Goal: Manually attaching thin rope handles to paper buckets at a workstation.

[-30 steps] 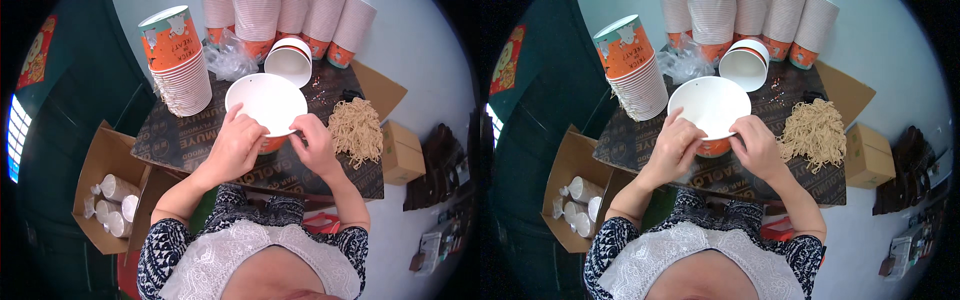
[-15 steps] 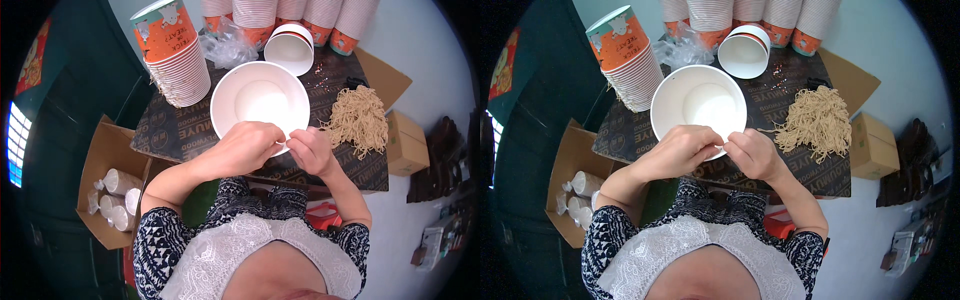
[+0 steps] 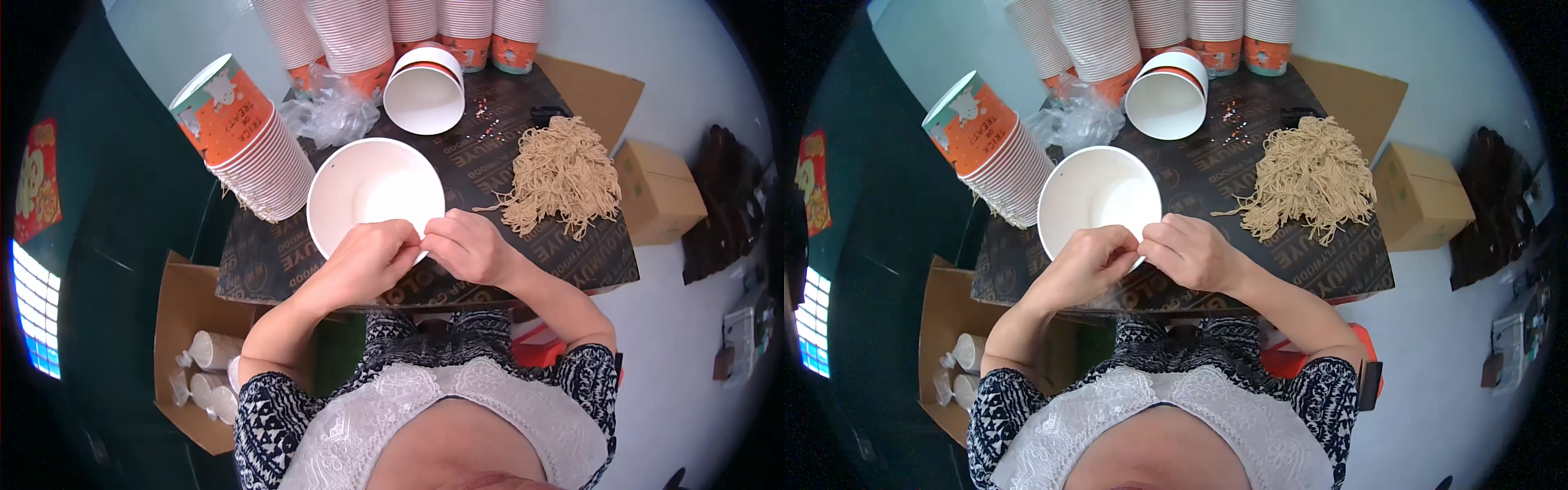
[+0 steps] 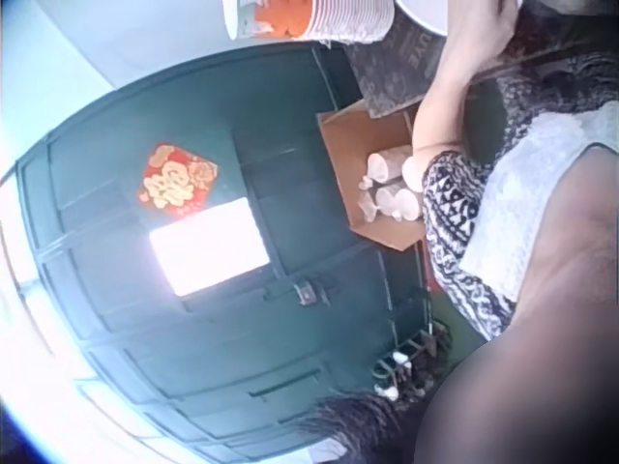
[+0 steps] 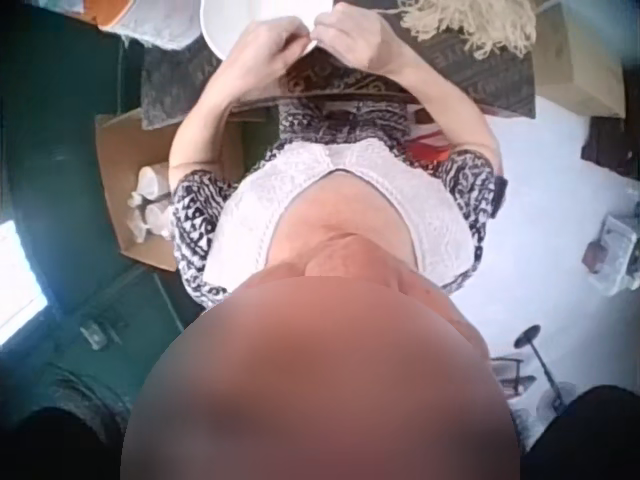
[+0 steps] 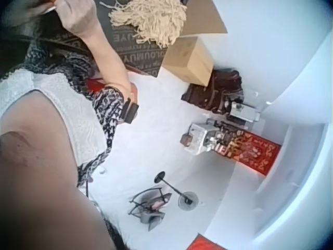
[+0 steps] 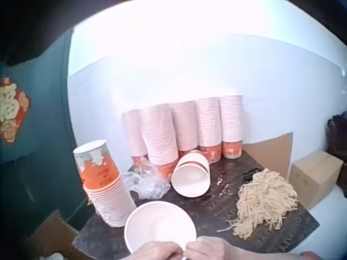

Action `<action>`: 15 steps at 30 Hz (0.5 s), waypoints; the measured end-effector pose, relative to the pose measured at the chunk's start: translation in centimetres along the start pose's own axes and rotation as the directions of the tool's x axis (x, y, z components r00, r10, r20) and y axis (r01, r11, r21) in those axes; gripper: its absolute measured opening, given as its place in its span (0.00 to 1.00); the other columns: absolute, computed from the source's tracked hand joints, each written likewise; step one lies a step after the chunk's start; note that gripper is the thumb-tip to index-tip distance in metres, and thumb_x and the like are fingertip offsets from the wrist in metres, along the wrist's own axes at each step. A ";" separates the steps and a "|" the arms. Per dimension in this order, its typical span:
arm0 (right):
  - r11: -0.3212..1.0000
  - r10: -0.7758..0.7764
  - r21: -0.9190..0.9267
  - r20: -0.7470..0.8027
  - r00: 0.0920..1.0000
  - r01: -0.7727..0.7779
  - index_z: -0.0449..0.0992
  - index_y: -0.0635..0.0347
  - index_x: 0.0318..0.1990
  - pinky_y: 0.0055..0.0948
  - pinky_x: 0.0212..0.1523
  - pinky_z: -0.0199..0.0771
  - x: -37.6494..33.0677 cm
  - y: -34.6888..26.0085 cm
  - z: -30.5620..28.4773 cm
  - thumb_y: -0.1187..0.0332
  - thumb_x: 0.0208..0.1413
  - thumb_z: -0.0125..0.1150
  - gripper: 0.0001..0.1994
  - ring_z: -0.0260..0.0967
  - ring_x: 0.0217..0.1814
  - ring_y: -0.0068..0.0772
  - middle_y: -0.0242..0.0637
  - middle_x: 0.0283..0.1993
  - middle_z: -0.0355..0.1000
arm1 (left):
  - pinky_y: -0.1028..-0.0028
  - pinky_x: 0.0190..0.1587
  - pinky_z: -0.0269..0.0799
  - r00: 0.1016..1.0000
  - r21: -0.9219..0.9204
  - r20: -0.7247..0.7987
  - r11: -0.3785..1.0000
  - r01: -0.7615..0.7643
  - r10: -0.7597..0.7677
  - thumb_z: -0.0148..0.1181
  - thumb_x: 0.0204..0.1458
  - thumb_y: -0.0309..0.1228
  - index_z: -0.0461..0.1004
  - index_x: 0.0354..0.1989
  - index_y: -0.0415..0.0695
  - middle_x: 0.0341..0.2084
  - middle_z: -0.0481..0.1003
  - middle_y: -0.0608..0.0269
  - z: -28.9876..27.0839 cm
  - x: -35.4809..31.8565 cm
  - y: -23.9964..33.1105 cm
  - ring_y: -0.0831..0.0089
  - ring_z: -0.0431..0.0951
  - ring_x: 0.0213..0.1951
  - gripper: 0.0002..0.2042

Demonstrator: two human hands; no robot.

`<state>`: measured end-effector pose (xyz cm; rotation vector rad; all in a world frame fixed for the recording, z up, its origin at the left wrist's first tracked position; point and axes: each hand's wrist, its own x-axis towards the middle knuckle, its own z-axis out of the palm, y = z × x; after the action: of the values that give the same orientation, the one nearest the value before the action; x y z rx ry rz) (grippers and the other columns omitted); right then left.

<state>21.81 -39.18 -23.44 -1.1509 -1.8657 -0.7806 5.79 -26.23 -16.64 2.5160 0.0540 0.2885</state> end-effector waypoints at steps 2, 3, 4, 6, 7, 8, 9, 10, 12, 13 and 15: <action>1.000 0.007 0.005 -0.029 1.000 -0.007 0.73 0.65 0.36 0.29 0.31 0.72 0.1 0.2 0.4 0.74 0.44 0.62 0.10 0.69 0.32 0.35 0.38 0.37 0.70 | 0.62 0.33 0.73 0.999 -0.013 0.022 1.000 0.029 -0.028 0.59 0.52 0.26 0.75 0.32 0.35 0.24 0.77 0.46 -0.1 0.3 -0.5 0.53 0.79 0.28 0.05; 1.000 0.017 0.013 -0.031 0.999 -0.017 0.73 0.65 0.36 0.29 0.31 0.73 0.1 0.2 0.6 0.75 0.44 0.63 0.11 0.69 0.32 0.35 0.38 0.37 0.69 | 0.65 0.32 0.72 0.995 -0.085 0.059 0.993 0.087 -0.082 0.59 0.53 0.26 0.75 0.32 0.35 0.23 0.77 0.50 -0.1 0.5 -1.0 0.59 0.78 0.26 0.06; 0.999 0.026 0.026 -0.031 0.999 -0.025 0.73 0.65 0.37 0.29 0.32 0.73 0.1 0.3 0.8 0.75 0.43 0.63 0.11 0.69 0.32 0.35 0.38 0.37 0.69 | 0.67 0.31 0.72 0.986 -0.154 0.096 0.976 0.152 -0.138 0.59 0.54 0.26 0.75 0.32 0.34 0.22 0.77 0.53 -0.1 0.6 -1.5 0.66 0.77 0.25 0.06; 0.999 0.028 0.043 -0.041 0.999 -0.026 0.74 0.65 0.37 0.30 0.30 0.72 0.0 0.5 1.0 0.76 0.41 0.65 0.12 0.69 0.32 0.36 0.38 0.37 0.70 | 0.69 0.30 0.71 0.976 -0.203 0.138 0.960 0.192 -0.166 0.59 0.55 0.26 0.75 0.32 0.34 0.21 0.76 0.56 -0.1 0.8 -2.5 0.71 0.75 0.25 0.06; 0.997 0.025 0.067 -0.039 0.999 -0.023 0.74 0.65 0.37 0.30 0.29 0.72 0.0 0.6 1.1 0.77 0.39 0.68 0.14 0.69 0.32 0.37 0.39 0.38 0.70 | 0.71 0.30 0.70 0.965 -0.259 0.174 0.937 0.236 -0.195 0.59 0.55 0.27 0.75 0.32 0.34 0.20 0.76 0.60 -0.1 1.0 -2.8 0.77 0.73 0.25 0.07; 0.998 0.026 0.062 -0.045 0.999 -0.024 0.74 0.65 0.37 0.30 0.29 0.72 -0.1 0.7 1.1 0.77 0.39 0.68 0.14 0.69 0.32 0.37 0.39 0.38 0.70 | 0.71 0.30 0.70 0.966 -0.254 0.176 0.939 0.232 -0.191 0.59 0.55 0.27 0.75 0.32 0.34 0.20 0.76 0.60 -0.1 1.2 -2.9 0.77 0.73 0.25 0.07; 0.997 0.034 0.063 -0.034 0.999 -0.032 0.74 0.65 0.37 0.30 0.30 0.72 -0.2 0.7 1.1 0.77 0.39 0.68 0.14 0.70 0.32 0.37 0.39 0.38 0.70 | 0.72 0.30 0.70 0.959 -0.243 0.197 0.937 0.250 -0.205 0.59 0.55 0.27 0.75 0.32 0.34 0.20 0.75 0.61 -0.2 1.5 -3.0 0.78 0.72 0.25 0.07; 0.997 0.040 0.066 -0.023 0.999 -0.039 0.74 0.65 0.37 0.30 0.30 0.72 -0.2 0.7 1.0 0.77 0.39 0.68 0.14 0.70 0.33 0.37 0.39 0.39 0.70 | 0.72 0.30 0.70 0.951 -0.232 0.217 0.935 0.268 -0.218 0.59 0.55 0.27 0.75 0.31 0.34 0.20 0.75 0.63 -0.2 1.6 -3.0 0.79 0.72 0.26 0.07; 0.997 0.040 0.067 -0.025 0.999 -0.038 0.74 0.65 0.36 0.30 0.30 0.72 -0.2 0.8 0.9 0.77 0.39 0.68 0.14 0.70 0.33 0.37 0.39 0.39 0.70 | 0.72 0.30 0.70 0.955 -0.224 0.216 0.942 0.250 -0.202 0.59 0.55 0.27 0.75 0.31 0.34 0.20 0.75 0.62 0.0 1.9 -3.4 0.79 0.71 0.25 0.07; 0.996 0.042 0.073 -0.022 0.999 -0.040 0.73 0.65 0.36 0.30 0.30 0.72 -0.3 0.8 0.8 0.77 0.39 0.68 0.14 0.70 0.33 0.37 0.39 0.39 0.70 | 0.72 0.30 0.70 0.958 -0.222 0.216 0.946 0.236 -0.188 0.59 0.54 0.27 0.75 0.30 0.34 0.20 0.75 0.62 0.0 2.0 -3.5 0.78 0.71 0.25 0.07; 0.996 0.052 0.076 -0.021 0.998 -0.050 0.73 0.65 0.36 0.30 0.30 0.72 -0.4 1.0 0.8 0.76 0.38 0.68 0.14 0.70 0.33 0.37 0.39 0.39 0.70 | 0.71 0.30 0.70 0.960 -0.211 0.219 0.952 0.222 -0.176 0.59 0.54 0.27 0.75 0.31 0.34 0.20 0.75 0.61 0.0 2.3 -3.4 0.77 0.71 0.25 0.07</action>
<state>22.60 -38.28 -24.07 -1.1334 -1.8244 -0.6866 8.09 -23.20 -18.09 2.2691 0.1843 -0.0376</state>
